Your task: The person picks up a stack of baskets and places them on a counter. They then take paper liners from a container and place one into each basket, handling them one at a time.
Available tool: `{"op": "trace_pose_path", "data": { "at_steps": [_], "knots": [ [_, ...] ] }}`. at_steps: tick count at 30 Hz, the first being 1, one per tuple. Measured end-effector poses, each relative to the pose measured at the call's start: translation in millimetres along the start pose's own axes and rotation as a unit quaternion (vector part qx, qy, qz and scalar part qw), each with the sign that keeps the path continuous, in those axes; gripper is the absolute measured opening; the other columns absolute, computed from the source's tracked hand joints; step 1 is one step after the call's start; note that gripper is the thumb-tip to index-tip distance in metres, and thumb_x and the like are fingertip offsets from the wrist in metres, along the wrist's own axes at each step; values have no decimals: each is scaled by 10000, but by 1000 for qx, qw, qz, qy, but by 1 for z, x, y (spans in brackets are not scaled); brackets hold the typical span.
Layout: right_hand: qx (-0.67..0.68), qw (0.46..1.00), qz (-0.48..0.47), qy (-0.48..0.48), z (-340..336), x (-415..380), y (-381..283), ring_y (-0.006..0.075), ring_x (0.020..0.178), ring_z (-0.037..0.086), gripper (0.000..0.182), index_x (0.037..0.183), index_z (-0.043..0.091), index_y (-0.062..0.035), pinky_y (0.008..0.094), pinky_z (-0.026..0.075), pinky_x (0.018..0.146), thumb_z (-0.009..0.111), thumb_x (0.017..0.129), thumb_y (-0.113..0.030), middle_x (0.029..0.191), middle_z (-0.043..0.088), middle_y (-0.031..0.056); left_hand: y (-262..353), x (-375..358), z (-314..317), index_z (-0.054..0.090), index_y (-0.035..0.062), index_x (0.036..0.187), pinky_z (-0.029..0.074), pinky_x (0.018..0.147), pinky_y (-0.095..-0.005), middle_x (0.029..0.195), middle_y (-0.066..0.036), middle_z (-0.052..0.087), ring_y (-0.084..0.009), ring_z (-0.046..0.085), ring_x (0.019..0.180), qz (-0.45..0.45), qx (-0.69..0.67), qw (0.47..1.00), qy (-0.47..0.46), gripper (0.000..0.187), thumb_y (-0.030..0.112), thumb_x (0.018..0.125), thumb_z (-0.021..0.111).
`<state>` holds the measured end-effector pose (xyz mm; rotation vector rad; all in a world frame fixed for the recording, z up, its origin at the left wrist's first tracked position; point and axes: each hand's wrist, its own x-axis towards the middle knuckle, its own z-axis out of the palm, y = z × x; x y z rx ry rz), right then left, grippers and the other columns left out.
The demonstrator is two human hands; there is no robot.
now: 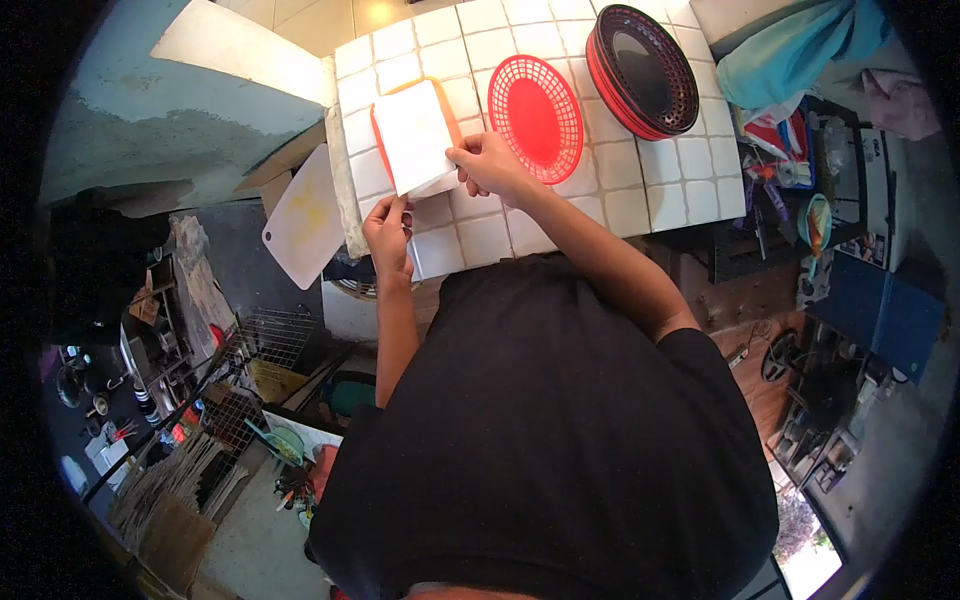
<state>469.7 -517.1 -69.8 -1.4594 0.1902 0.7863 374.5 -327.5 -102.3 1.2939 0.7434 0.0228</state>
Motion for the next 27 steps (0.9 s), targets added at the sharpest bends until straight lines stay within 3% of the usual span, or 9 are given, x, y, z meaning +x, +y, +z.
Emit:
{"op": "trace_pose_path", "data": {
  "at_steps": [5, 11, 13, 16, 19, 22, 27],
  "knots": [
    [-27, 999, -16, 11, -3, -1, 0, 101, 461, 553, 221, 876, 632, 16, 251, 399, 398, 623, 961, -188, 673, 603, 53, -6, 3, -3, 707, 42, 901, 343, 527, -191, 792, 2, 657, -37, 486, 629, 11, 7, 1000, -1, 80, 119, 921, 703],
    [-120, 990, -66, 21, 1, 0, 5, 125, 474, 579, 238, 891, 645, 59, 272, 446, 421, 670, 922, -176, 690, 615, 73, 4, -1, 14, 706, -3, 915, 380, 599, -233, 770, -6, 630, -61, 461, 653, 143, 92, 983, 71, 104, 98, 897, 725],
    [-129, 990, -62, 12, 3, -2, 5, 135, 482, 593, 242, 913, 650, 74, 282, 471, 438, 675, 916, -167, 700, 626, 84, 3, 3, 15, 699, 2, 846, 363, 580, -239, 704, 20, 575, -57, 436, 649, 212, 153, 960, 105, 191, 177, 916, 733],
    [-147, 987, -61, 9, 4, -1, 7, 136, 494, 603, 245, 915, 650, 74, 286, 480, 444, 678, 914, -169, 712, 636, 92, 1, 8, 16, 703, -8, 795, 352, 557, -249, 659, 23, 560, -58, 432, 622, 152, 59, 983, 89, 320, 286, 910, 757],
    [-144, 988, -60, 5, 3, -1, 7, 137, 498, 607, 245, 917, 652, 74, 286, 478, 443, 679, 912, -169, 716, 639, 95, 3, 8, 12, 719, -21, 784, 350, 542, -261, 652, 4, 596, -61, 436, 601, 114, 83, 987, 79, 404, 362, 907, 760],
    [-152, 986, -62, 5, 3, -1, 7, 136, 497, 606, 235, 915, 652, 74, 285, 474, 436, 681, 906, -159, 709, 634, 94, 9, 3, 18, 731, -31, 826, 349, 541, -266, 683, -8, 630, -64, 429, 583, 135, 199, 965, 104, 342, 301, 908, 755],
    [-151, 986, -68, 8, 2, 0, 10, 139, 496, 606, 226, 913, 653, 76, 283, 471, 430, 685, 899, -147, 705, 627, 93, 2, 6, 16, 726, -31, 835, 356, 541, -271, 694, -4, 636, -68, 431, 586, 187, 201, 955, 109, 235, 196, 894, 744]
  ]
}}
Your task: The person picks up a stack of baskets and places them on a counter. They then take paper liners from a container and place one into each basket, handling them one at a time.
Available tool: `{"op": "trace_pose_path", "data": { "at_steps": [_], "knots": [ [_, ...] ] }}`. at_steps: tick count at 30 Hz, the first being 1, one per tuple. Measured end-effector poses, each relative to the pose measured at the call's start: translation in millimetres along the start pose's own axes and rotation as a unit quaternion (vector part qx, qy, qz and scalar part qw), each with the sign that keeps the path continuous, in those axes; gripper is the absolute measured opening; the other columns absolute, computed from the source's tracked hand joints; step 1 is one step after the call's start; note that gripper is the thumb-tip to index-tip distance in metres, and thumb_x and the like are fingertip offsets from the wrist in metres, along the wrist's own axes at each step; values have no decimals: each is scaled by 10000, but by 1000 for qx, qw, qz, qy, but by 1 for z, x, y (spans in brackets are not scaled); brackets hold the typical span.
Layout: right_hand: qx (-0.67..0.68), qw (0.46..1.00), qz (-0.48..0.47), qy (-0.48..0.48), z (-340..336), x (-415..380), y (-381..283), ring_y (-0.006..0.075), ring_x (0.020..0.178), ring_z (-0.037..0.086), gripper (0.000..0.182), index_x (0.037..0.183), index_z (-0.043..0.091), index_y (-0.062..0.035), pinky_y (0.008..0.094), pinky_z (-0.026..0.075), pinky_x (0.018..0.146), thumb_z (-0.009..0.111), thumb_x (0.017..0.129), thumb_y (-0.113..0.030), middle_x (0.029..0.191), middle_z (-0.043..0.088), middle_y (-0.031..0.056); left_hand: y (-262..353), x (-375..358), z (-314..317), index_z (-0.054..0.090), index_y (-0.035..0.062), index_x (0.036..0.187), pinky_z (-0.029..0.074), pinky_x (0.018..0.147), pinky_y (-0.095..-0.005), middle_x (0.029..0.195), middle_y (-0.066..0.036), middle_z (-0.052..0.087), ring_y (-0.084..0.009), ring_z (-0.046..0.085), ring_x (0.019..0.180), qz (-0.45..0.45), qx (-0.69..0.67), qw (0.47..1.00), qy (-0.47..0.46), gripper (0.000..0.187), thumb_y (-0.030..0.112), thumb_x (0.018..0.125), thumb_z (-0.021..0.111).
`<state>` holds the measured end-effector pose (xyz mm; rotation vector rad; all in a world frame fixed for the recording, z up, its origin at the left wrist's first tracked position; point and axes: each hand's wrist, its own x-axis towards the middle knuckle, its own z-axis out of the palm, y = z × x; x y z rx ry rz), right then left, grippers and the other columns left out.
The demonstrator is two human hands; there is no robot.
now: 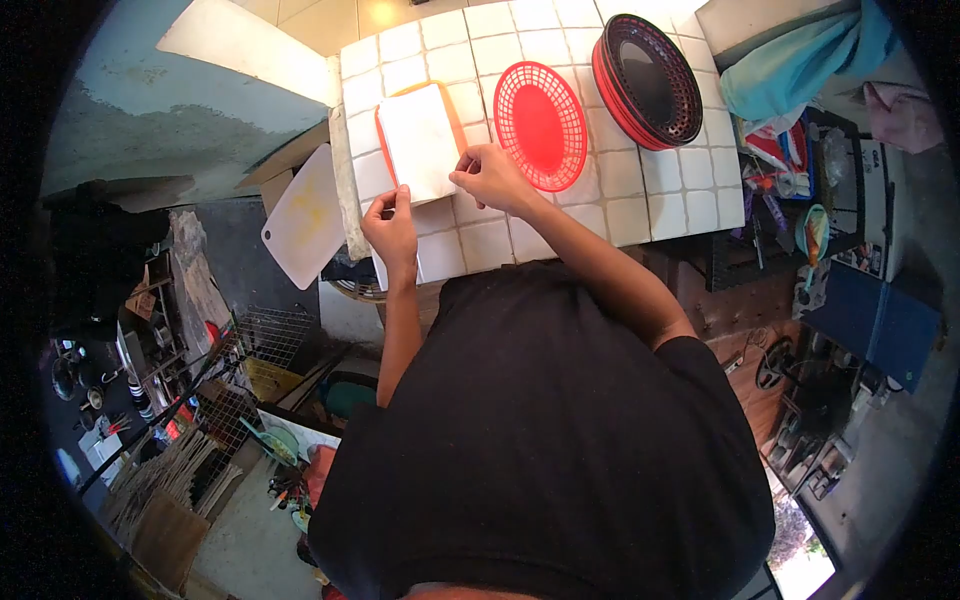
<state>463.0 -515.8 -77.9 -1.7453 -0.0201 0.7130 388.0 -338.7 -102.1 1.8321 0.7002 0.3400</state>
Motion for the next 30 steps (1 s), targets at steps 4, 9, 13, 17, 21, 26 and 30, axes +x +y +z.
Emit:
{"op": "trace_pose_path", "data": {
  "at_steps": [4, 9, 13, 17, 21, 26, 30],
  "knots": [
    [-11, 1000, -2, -2, -2, -2, -2, 142, 496, 607, 228, 911, 654, 77, 285, 474, 430, 686, 900, -148, 698, 622, 90, 6, -1, -1, 724, -29, 855, 382, 553, -273, 723, -10, 650, -64, 494, 641, 31, -39, 999, -6, 188, 153, 902, 728],
    [-14, 1000, -3, 18, -2, -5, -3, 154, 502, 611, 237, 909, 657, 65, 299, 477, 442, 693, 896, -169, 680, 616, 89, 19, -3, -1, 700, 3, 884, 433, 567, -244, 764, -17, 658, -76, 573, 691, -69, -183, 980, -32, 179, 171, 947, 691],
    [-140, 976, -130, 100, -1, -5, 4, 230, 623, 652, 312, 1017, 657, 16, 363, 518, 589, 742, 859, -240, 682, 611, 104, 29, -1, -4, 675, 48, 937, 516, 598, -250, 830, -20, 667, -111, 643, 742, -168, -281, 943, -66, 162, 206, 972, 670],
    [-167, 978, -114, 59, 1, -26, -23, 267, 740, 661, 420, 1117, 627, -15, 389, 515, 691, 780, 824, -273, 742, 630, 120, 34, 0, -3, 678, 51, 966, 545, 619, -270, 859, -22, 670, -124, 662, 773, -184, -310, 929, -88, 159, 208, 979, 661],
    [-222, 958, -157, 90, 11, -21, -14, 258, 786, 660, 454, 1144, 609, -22, 399, 513, 697, 793, 809, -267, 835, 654, 123, 39, 0, -1, 678, 52, 983, 549, 627, -273, 876, -27, 681, -135, 674, 786, -174, -320, 924, -119, 155, 204, 988, 646],
    [-178, 958, -181, 136, 14, -11, -2, 270, 767, 675, 295, 1036, 660, -11, 394, 524, 686, 750, 835, -206, 850, 680, 132, 43, 0, -1, 686, 32, 965, 528, 683, -292, 896, -31, 692, -148, 666, 796, -172, -332, 918, -133, 176, 198, 995, 636],
    [-46, 973, -140, 180, 12, -7, 0, 239, 675, 707, 178, 942, 669, 35, 350, 554, 609, 685, 874, -129, 824, 706, 149, 3, 5, 3, 705, -12, 960, 471, 712, -290, 837, -42, 683, -127, 580, 749, 50, -60, 997, 19, 223, 210, 953, 684]
  ]
}}
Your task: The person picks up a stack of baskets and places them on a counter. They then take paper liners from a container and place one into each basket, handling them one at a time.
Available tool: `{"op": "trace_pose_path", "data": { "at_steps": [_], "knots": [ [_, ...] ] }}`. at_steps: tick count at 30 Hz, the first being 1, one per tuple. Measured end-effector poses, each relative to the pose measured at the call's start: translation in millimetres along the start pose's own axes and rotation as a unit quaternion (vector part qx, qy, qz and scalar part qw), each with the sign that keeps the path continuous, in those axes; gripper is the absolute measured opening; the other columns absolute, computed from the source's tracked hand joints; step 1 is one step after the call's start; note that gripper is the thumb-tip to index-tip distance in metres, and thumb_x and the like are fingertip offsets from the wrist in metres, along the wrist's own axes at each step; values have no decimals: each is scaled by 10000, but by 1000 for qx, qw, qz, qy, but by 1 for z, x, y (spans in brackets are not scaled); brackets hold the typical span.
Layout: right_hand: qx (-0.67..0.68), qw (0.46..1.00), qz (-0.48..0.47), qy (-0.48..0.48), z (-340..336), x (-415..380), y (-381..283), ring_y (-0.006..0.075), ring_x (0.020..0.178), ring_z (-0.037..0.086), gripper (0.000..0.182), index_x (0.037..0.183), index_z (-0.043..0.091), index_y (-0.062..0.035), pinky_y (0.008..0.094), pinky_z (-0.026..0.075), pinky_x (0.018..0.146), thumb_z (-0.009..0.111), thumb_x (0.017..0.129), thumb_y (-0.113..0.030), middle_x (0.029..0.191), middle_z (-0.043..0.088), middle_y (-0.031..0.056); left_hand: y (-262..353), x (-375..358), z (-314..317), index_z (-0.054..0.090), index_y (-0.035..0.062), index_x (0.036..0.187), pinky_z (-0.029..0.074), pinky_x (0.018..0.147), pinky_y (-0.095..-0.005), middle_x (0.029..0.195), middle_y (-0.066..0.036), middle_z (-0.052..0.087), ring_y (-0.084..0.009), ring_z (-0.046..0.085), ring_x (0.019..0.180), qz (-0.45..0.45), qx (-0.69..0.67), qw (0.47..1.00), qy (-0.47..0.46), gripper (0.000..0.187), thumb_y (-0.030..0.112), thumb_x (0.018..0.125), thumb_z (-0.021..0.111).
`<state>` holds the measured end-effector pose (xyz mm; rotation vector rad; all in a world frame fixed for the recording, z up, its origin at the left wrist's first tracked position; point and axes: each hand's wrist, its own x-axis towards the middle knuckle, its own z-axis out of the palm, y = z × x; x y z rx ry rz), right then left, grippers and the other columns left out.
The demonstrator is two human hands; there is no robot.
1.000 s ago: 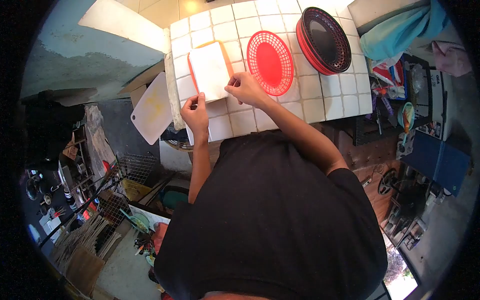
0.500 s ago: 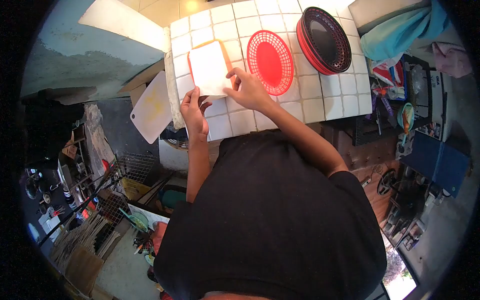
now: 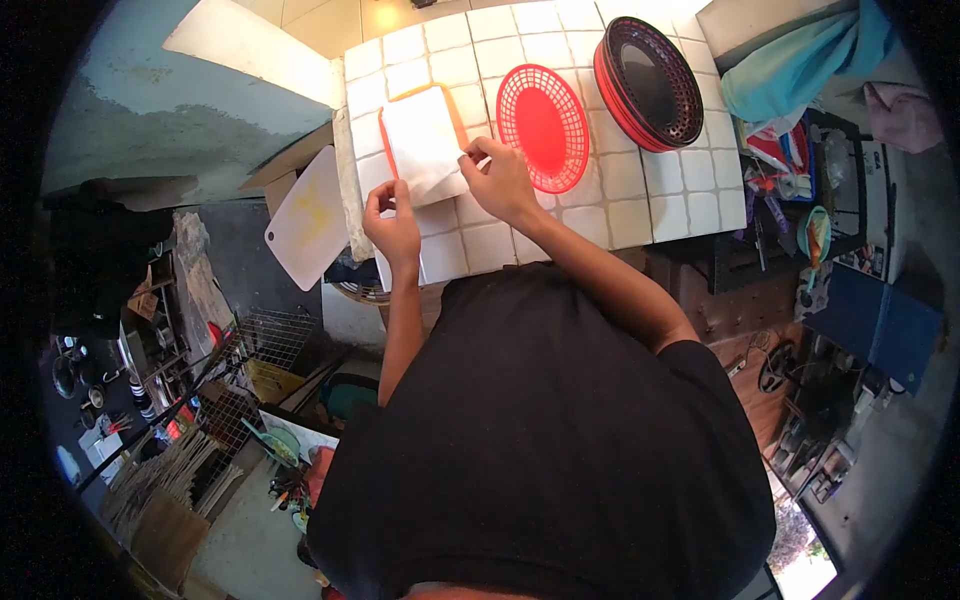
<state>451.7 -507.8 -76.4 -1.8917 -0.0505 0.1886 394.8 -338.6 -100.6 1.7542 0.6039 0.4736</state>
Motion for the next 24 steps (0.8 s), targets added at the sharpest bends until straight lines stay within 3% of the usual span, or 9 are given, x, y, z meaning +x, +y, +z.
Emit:
{"op": "trace_pose_path", "data": {
  "at_steps": [3, 6, 12, 14, 24],
  "knots": [
    [74, 996, 48, 5, -2, -1, 2, 209, 657, 723, 174, 931, 657, 64, 318, 570, 536, 662, 900, -107, 811, 705, 149, -3, -3, -3, 712, -11, 961, 453, 665, -298, 797, -46, 663, -117, 529, 697, 50, 123, 991, -9, 257, 235, 897, 748],
    [116, 991, 65, -3, -1, -2, 4, 195, 672, 731, 178, 937, 648, 79, 293, 580, 494, 650, 924, -99, 809, 695, 143, -3, -2, -4, 723, -20, 923, 438, 629, -303, 755, -46, 641, -119, 497, 647, -27, 129, 991, -26, 288, 253, 860, 787],
    [152, 986, 71, 0, -4, -4, 5, 188, 667, 726, 178, 943, 640, 79, 286, 594, 500, 639, 945, -100, 816, 686, 132, -18, 0, -8, 736, -38, 875, 426, 624, -276, 721, -20, 641, -88, 508, 656, -65, 20, 997, -44, 245, 202, 878, 780],
    [155, 985, 69, 3, -6, -3, 3, 187, 660, 723, 181, 940, 638, 82, 288, 596, 502, 637, 947, -99, 815, 686, 131, -11, -1, -8, 730, -41, 866, 418, 639, -255, 741, -6, 647, -72, 521, 691, -132, -64, 988, -56, 215, 169, 903, 760],
    [213, 973, 74, 52, -17, 2, 3, 171, 670, 714, 155, 909, 622, 74, 282, 601, 544, 628, 953, -75, 786, 685, 121, -18, -2, -10, 726, -18, 857, 395, 640, -240, 746, 19, 632, -58, 504, 691, -178, -128, 974, -54, 178, 146, 927, 738]
  ]
}}
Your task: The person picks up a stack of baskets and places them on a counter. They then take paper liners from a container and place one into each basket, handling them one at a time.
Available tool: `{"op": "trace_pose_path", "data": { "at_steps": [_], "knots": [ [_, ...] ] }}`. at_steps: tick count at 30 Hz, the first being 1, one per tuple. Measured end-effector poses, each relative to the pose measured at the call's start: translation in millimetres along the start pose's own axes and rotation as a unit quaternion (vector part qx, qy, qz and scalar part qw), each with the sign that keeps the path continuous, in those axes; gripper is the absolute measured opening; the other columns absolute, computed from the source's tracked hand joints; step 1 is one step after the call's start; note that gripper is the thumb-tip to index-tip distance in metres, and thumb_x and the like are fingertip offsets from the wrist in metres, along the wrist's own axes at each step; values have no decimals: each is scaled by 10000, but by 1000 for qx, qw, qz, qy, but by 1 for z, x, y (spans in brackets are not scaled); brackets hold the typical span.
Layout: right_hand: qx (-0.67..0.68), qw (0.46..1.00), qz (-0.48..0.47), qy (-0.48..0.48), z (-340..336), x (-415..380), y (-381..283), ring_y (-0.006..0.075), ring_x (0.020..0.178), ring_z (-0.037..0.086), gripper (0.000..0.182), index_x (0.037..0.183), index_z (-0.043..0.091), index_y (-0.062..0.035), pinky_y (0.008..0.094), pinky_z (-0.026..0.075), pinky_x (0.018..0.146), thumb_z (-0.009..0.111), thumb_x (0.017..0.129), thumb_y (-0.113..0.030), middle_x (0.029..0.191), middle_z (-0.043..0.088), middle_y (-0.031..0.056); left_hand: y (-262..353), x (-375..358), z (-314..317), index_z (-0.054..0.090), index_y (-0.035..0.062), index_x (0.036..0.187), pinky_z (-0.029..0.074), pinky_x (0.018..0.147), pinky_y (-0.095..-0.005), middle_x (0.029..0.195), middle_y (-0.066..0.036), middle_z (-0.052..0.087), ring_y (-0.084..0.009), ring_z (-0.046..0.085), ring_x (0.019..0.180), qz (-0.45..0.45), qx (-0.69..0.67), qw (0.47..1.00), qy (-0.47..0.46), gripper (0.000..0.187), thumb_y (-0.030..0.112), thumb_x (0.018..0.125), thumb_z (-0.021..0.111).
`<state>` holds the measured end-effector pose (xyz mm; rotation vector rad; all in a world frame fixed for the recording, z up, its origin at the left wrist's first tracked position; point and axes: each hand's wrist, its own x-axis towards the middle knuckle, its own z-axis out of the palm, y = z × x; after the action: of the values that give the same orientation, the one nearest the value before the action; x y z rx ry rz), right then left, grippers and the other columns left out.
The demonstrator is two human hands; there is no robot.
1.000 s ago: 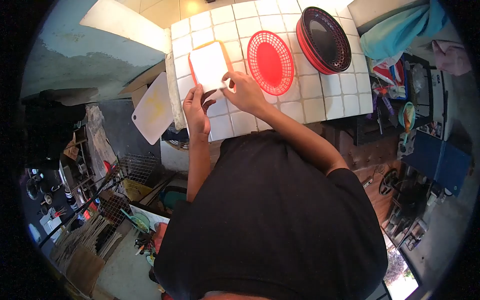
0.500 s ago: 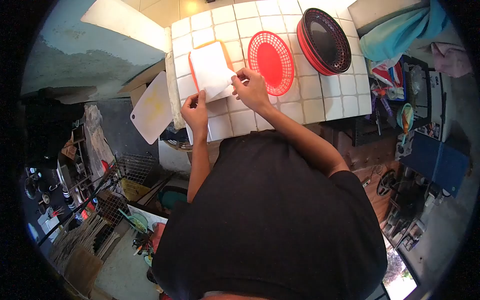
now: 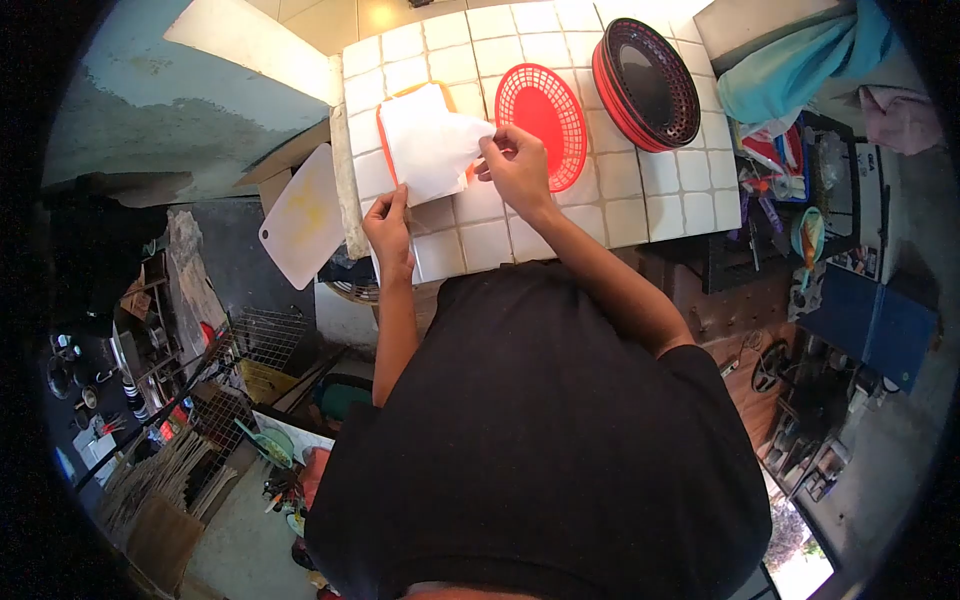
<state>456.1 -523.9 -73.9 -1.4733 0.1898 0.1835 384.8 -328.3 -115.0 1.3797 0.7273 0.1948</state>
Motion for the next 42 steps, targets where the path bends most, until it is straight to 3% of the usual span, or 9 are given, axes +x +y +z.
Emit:
{"op": "trace_pose_path", "data": {
  "at_steps": [12, 14, 19, 25, 28, 29, 30, 32, 42],
  "knots": [
    [29, 995, -97, 2, -32, 14, -55, 133, 846, 691, 123, 987, 656, 45, 309, 606, 790, 570, 982, -43, 922, 701, 86, -2, 0, 4, 704, -7, 839, 378, 621, -236, 721, 29, 611, -48, 483, 676, 32, 13, 999, 3, 193, 159, 933, 727],
    [30, 994, -102, -7, -36, 15, -65, 126, 849, 688, 109, 986, 655, 47, 312, 600, 801, 571, 971, -20, 923, 694, 74, 9, -8, 11, 699, 11, 885, 383, 638, -254, 736, 23, 610, -66, 497, 699, 267, 245, 920, 146, 197, 196, 953, 701],
    [-124, 981, -147, -31, -43, 2, -91, 137, 875, 700, 125, 1032, 659, 61, 290, 622, 711, 626, 942, -19, 932, 699, 91, 37, -33, 38, 702, 44, 1020, 420, 714, -312, 945, -41, 683, -148, 575, 855, -47, -11, 975, -217, 555, 554, 1002, 483],
    [-92, 988, -117, -41, -59, -33, -117, 133, 791, 702, 95, 1001, 638, 62, 280, 626, 686, 637, 932, -4, 901, 694, 82, 50, -64, 107, 488, 6, 1415, 460, 1006, -446, 1403, -223, 556, -356, 549, 1281, -376, -398, 701, -458, 1021, 855, 894, 269],
    [-57, 994, -89, -25, -71, -61, -132, 135, 746, 700, 74, 982, 628, 61, 281, 615, 676, 635, 928, 10, 874, 690, 80, 53, -69, 130, 356, -6, 1499, 361, 1141, -508, 1481, -242, 464, -398, 489, 1335, -346, -425, 718, -429, 1078, 870, 875, 281],
    [-145, 980, -133, -16, -83, -64, -125, 135, 782, 702, 74, 970, 633, 45, 283, 605, 674, 652, 899, 38, 903, 689, 82, 39, -60, 134, 349, 2, 1501, 318, 1170, -538, 1481, -219, 472, -389, 466, 1356, -336, -585, 560, -480, 980, 797, 931, 309],
    [-147, 980, -136, -16, -92, -69, -126, 135, 782, 702, 74, 970, 633, 45, 283, 605, 674, 652, 899, 38, 903, 689, 82, 47, -61, 137, 349, 2, 1501, 318, 1170, -538, 1481, -219, 472, -389, 466, 1356, -334, -586, 558, -483, 980, 797, 931, 309],
    [-261, 949, -173, -24, -107, -84, -127, 142, 830, 703, 115, 966, 649, 22, 288, 603, 684, 669, 861, 65, 948, 684, 84, 67, -62, 139, 412, 78, 1485, 363, 1130, -556, 1456, -142, 508, -351, 490, 1332, -257, -420, 801, -341, 744, 649, 1019, 304],
    [-279, 940, -97, -169, -154, -93, -111, 189, 1004, 660, 257, 1098, 619, -8, 328, 569, 833, 672, 851, 40, 1093, 640, 97, 49, -71, 136, 527, 19, 1340, 555, 955, -366, 1257, -102, 649, -227, 657, 1132, -104, -293, 915, -257, 348, 210, 1049, 525]
  ]
}}
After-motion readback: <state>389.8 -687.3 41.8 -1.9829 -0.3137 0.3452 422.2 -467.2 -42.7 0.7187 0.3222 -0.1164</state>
